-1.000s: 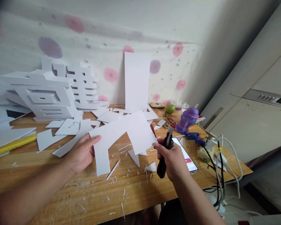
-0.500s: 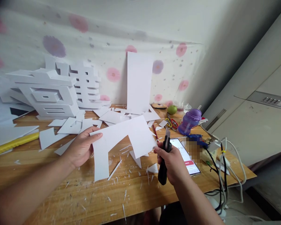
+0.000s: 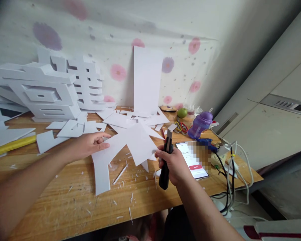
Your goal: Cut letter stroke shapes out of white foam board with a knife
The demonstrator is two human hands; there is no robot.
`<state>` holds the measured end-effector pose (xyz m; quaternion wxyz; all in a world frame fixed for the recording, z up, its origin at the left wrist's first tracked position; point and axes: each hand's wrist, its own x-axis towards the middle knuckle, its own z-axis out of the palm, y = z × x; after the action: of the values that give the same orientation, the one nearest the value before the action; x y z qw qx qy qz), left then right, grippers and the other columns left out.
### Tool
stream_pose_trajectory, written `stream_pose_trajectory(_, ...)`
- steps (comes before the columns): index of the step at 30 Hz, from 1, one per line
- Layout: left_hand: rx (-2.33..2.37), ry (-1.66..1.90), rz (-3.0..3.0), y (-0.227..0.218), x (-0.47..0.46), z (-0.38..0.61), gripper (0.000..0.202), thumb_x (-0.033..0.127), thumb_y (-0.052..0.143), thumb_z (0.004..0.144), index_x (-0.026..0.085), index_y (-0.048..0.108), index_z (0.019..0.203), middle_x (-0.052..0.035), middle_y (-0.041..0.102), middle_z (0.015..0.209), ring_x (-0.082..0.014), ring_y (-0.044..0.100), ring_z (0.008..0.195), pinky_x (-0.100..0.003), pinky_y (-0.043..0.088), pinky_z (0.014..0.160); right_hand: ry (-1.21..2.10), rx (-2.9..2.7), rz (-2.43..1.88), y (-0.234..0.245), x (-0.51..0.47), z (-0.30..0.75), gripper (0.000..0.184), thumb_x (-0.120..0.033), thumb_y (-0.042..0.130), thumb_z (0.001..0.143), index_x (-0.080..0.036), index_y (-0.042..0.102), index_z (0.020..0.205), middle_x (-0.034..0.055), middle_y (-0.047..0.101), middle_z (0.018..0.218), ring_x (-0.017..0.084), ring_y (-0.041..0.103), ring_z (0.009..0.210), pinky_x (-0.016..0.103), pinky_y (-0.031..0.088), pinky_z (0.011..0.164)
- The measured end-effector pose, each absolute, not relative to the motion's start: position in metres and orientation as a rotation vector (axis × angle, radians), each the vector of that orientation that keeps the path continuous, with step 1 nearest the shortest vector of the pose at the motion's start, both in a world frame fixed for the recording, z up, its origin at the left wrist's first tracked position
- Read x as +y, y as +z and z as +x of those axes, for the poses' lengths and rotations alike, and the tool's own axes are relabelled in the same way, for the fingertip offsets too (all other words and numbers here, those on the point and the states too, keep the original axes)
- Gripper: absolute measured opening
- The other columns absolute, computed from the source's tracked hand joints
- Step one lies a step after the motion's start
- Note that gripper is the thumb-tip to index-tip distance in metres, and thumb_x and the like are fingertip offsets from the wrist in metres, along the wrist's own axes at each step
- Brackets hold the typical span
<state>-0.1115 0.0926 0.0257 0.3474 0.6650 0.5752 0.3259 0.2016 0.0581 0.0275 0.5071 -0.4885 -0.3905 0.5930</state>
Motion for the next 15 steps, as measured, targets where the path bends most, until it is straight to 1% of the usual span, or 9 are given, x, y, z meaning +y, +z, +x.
stream_pose_trajectory(2,1.486,0.73,1.787,0.027,0.089,-0.108,0.061,0.049,0.077,0.062,0.024,0.064,0.116,-0.0047,0.072,0.096,-0.0271,0.064,0.083,-0.032,0.044,0.071,1.498,-0.951,-1.142,0.034,0.058,0.193,0.036,-0.026,0.087,0.059,-0.014,0.063,0.083,-0.0004,0.065,0.063,0.007,0.049,0.042,0.019,0.035,0.041)
stream_pose_trajectory(3,1.484,0.701,1.812,0.027,0.088,-0.106,0.066,0.05,0.077,0.062,0.025,0.06,0.121,-0.0056,0.071,0.104,-0.0283,0.064,0.089,-0.033,0.044,0.074,1.535,-0.95,-1.123,0.036,0.057,0.188,0.036,-0.027,0.086,0.06,-0.014,0.063,0.085,0.0006,0.067,0.065,0.008,0.05,0.042,0.02,0.036,0.041)
stream_pose_trajectory(4,1.48,0.713,1.824,0.028,0.088,-0.106,0.067,0.05,0.077,0.062,0.025,0.059,0.122,-0.0059,0.07,0.108,-0.0291,0.063,0.093,-0.033,0.044,0.076,1.569,-0.94,-1.103,0.038,0.057,0.184,0.036,-0.029,0.085,0.062,-0.014,0.063,0.086,0.0017,0.068,0.067,0.009,0.051,0.042,0.021,0.038,0.04)
stream_pose_trajectory(5,1.476,0.771,1.818,0.028,0.089,-0.107,0.063,0.049,0.077,0.063,0.026,0.06,0.119,-0.0055,0.069,0.108,-0.0291,0.063,0.094,-0.032,0.043,0.077,1.598,-0.92,-1.087,0.039,0.057,0.18,0.035,-0.032,0.084,0.064,-0.014,0.063,0.086,0.0024,0.069,0.069,0.009,0.051,0.042,0.022,0.039,0.04)
stream_pose_trajectory(7,1.452,0.952,1.706,0.028,0.092,-0.114,0.05,0.047,0.078,0.064,0.027,0.065,0.107,-0.0037,0.07,0.102,-0.0268,0.063,0.09,-0.03,0.042,0.074,1.655,-0.854,-1.069,0.036,0.054,0.17,0.032,-0.037,0.08,0.069,-0.016,0.061,0.084,0.0021,0.069,0.07,0.01,0.053,0.042,0.023,0.042,0.041)
stream_pose_trajectory(10,1.43,1.137,1.449,0.029,0.1,-0.132,0.036,0.05,0.076,0.067,0.024,0.069,0.092,-0.0005,0.068,0.08,-0.02,0.058,0.07,-0.026,0.037,0.061,1.781,-0.749,-1.074,0.021,0.041,0.149,0.028,-0.039,0.073,0.074,-0.016,0.06,0.084,0.0017,0.067,0.067,0.011,0.059,0.047,0.023,0.048,0.046)
stream_pose_trajectory(12,1.419,1.173,1.344,0.03,0.103,-0.141,0.036,0.054,0.072,0.071,0.023,0.069,0.088,0.0019,0.064,0.069,-0.0167,0.052,0.061,-0.025,0.033,0.057,1.924,-0.724,-1.065,0.008,0.027,0.13,0.03,-0.042,0.07,0.077,-0.014,0.061,0.084,0.0083,0.07,0.074,0.016,0.066,0.056,0.024,0.049,0.048)
stream_pose_trajectory(14,1.389,1.214,1.283,0.033,0.102,-0.145,0.037,0.057,0.068,0.075,0.024,0.069,0.09,0.0029,0.065,0.07,-0.0159,0.052,0.063,-0.024,0.035,0.058,2.169,-0.726,-1.008,-0.004,0.012,0.111,0.036,-0.047,0.071,0.076,-0.013,0.063,0.083,0.0121,0.072,0.082,0.02,0.07,0.066,0.024,0.05,0.048)
stream_pose_trajectory(15,1.369,1.231,1.253,0.034,0.101,-0.144,0.036,0.057,0.068,0.076,0.024,0.068,0.091,0.0031,0.067,0.074,-0.0161,0.054,0.066,-0.024,0.037,0.061,2.233,-0.747,-1.005,-0.009,0.006,0.103,0.039,-0.049,0.072,0.075,-0.012,0.064,0.081,0.0129,0.072,0.082,0.021,0.071,0.068,0.024,0.05,0.047)
